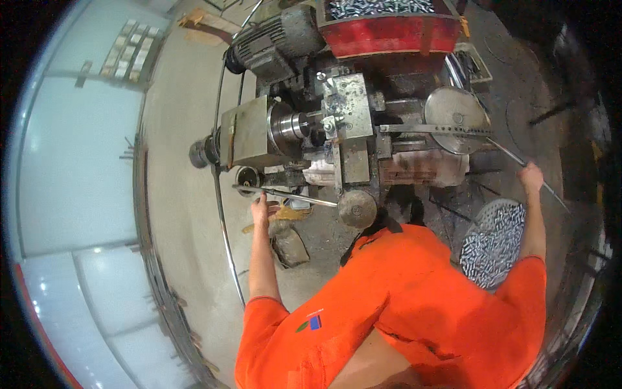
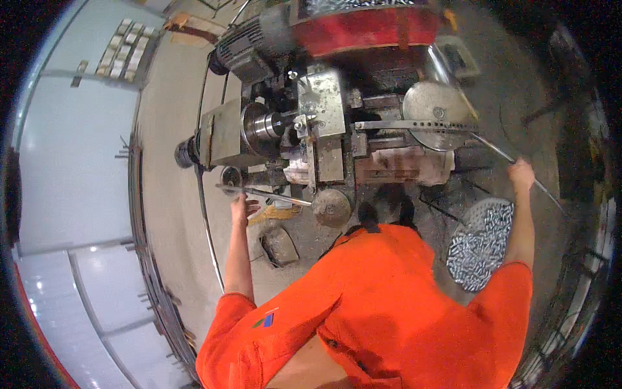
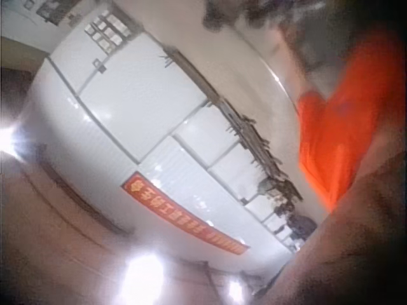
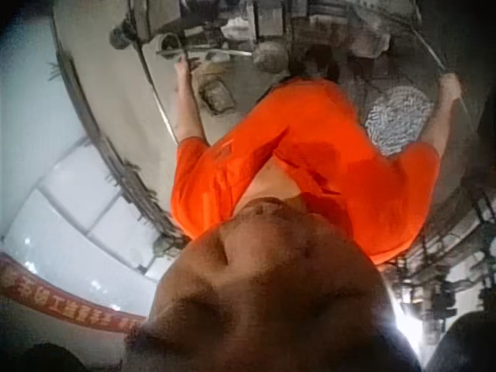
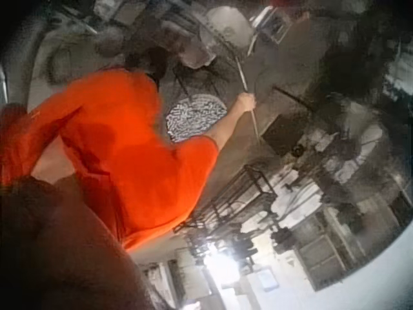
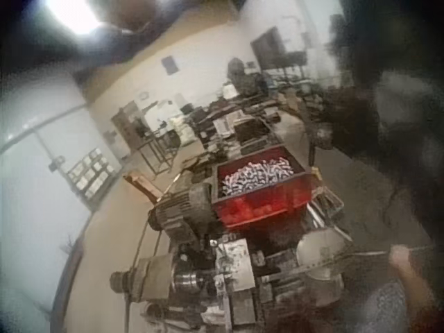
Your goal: The person repeatedly loads small metal pieces into a forming machine, uses a long metal rod to operate the machine, and collects the finished parts into a perforated metal basket. The cycle of loading, operating, and collecting is repeated continuously.
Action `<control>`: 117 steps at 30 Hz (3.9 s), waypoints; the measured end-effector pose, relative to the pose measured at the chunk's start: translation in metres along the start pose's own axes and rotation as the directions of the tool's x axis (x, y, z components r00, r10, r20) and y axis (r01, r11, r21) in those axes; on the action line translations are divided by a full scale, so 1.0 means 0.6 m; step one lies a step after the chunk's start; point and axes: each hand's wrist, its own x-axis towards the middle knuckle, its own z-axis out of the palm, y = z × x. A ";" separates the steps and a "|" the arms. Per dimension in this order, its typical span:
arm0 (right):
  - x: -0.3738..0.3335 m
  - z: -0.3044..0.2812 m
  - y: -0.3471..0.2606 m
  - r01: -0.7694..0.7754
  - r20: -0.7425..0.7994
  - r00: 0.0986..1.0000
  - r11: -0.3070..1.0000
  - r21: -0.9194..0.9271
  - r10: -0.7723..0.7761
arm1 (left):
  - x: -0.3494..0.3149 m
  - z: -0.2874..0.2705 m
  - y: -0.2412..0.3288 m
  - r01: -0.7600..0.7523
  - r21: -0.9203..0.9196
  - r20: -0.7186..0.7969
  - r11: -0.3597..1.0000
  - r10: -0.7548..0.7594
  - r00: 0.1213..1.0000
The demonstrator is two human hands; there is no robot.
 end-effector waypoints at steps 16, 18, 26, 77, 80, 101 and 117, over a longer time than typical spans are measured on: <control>-0.378 0.006 -0.208 -0.276 0.215 0.961 0.638 0.719 0.174 | 0.032 0.143 0.017 -0.342 -0.397 -0.527 0.851 0.094 0.845; -0.378 0.022 -0.207 -0.252 0.184 0.968 0.635 0.730 0.173 | 0.078 0.118 -0.026 -0.367 -0.427 -0.503 0.826 0.120 0.856; -0.291 0.001 -0.101 -0.063 0.053 0.998 0.902 0.427 0.045 | 0.044 0.090 -0.025 -0.175 -0.275 -0.332 0.945 0.077 0.940; -0.200 -0.380 -0.804 0.931 -0.528 0.265 0.073 0.357 -0.807 | -0.004 -0.165 -0.060 -0.332 0.589 -0.170 0.737 0.515 0.840; -0.211 -0.375 -0.882 0.956 -0.251 0.253 0.202 0.213 -0.934 | -0.112 -0.301 -0.028 -0.098 0.613 -0.466 0.784 0.459 0.757; 0.011 -0.526 -0.660 0.841 -0.690 0.456 0.525 0.129 -0.561 | -0.281 -0.121 -0.080 -0.046 0.950 -0.151 0.308 0.584 0.798; -0.440 0.195 -0.086 -0.110 0.336 0.942 0.918 0.380 -0.026 | -0.064 0.206 0.035 -0.546 0.793 0.336 0.269 0.554 0.761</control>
